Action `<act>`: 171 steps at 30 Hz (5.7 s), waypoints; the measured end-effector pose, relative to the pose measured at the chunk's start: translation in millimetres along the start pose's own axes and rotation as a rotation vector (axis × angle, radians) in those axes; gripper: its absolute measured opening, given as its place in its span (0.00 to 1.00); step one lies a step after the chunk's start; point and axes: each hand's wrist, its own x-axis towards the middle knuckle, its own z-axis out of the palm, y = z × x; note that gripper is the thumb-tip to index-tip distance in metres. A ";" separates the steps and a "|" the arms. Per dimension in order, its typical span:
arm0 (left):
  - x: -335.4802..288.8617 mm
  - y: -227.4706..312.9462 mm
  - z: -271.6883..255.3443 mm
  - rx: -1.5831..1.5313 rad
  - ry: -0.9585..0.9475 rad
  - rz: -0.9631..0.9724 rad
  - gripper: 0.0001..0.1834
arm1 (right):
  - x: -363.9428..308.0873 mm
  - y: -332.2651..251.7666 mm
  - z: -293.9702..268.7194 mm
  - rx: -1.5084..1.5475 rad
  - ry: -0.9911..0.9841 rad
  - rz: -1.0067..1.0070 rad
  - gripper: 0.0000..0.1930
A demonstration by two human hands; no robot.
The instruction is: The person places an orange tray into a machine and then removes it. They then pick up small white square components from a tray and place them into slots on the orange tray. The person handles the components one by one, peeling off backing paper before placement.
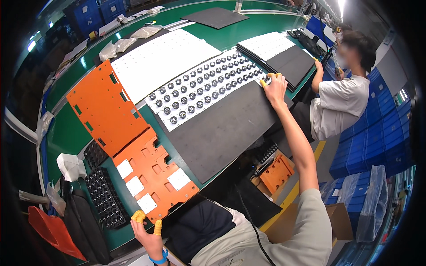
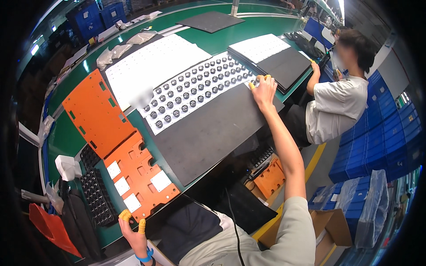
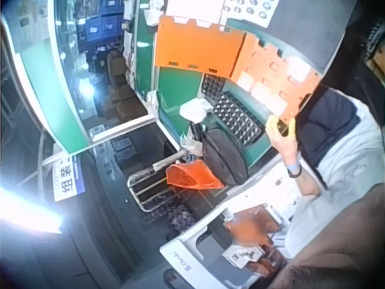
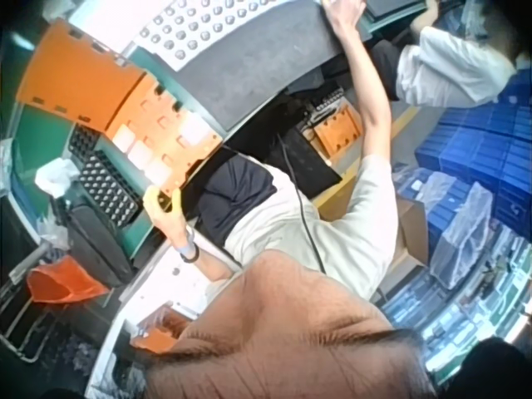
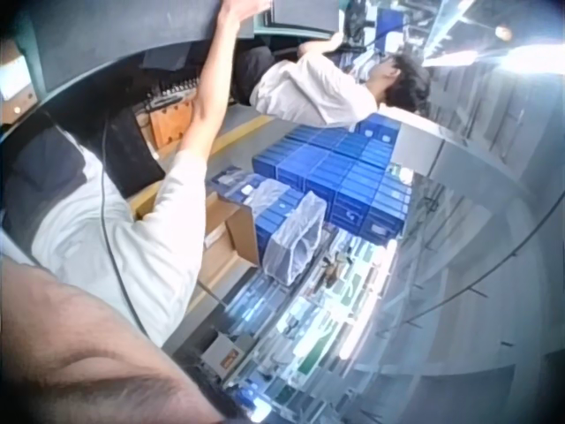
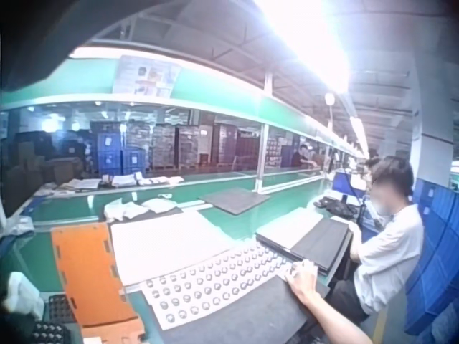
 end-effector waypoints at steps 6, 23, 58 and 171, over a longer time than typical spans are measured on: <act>2.6 2.2 -2.4 -0.007 -0.018 -0.004 0.35 | 1.8 21.8 10.2 0.130 -0.031 0.006 0.34; 3.6 3.3 -2.8 -0.032 -0.022 -0.019 0.34 | 11.6 39.5 21.2 0.311 -0.170 0.008 0.33; 42.0 44.7 9.7 -0.455 0.224 -0.273 0.11 | -163.5 -241.6 -119.4 1.118 -1.679 -0.105 0.17; 61.8 52.6 45.4 -0.549 0.169 -0.132 0.07 | -28.0 -39.1 -9.3 0.079 0.122 -0.238 0.15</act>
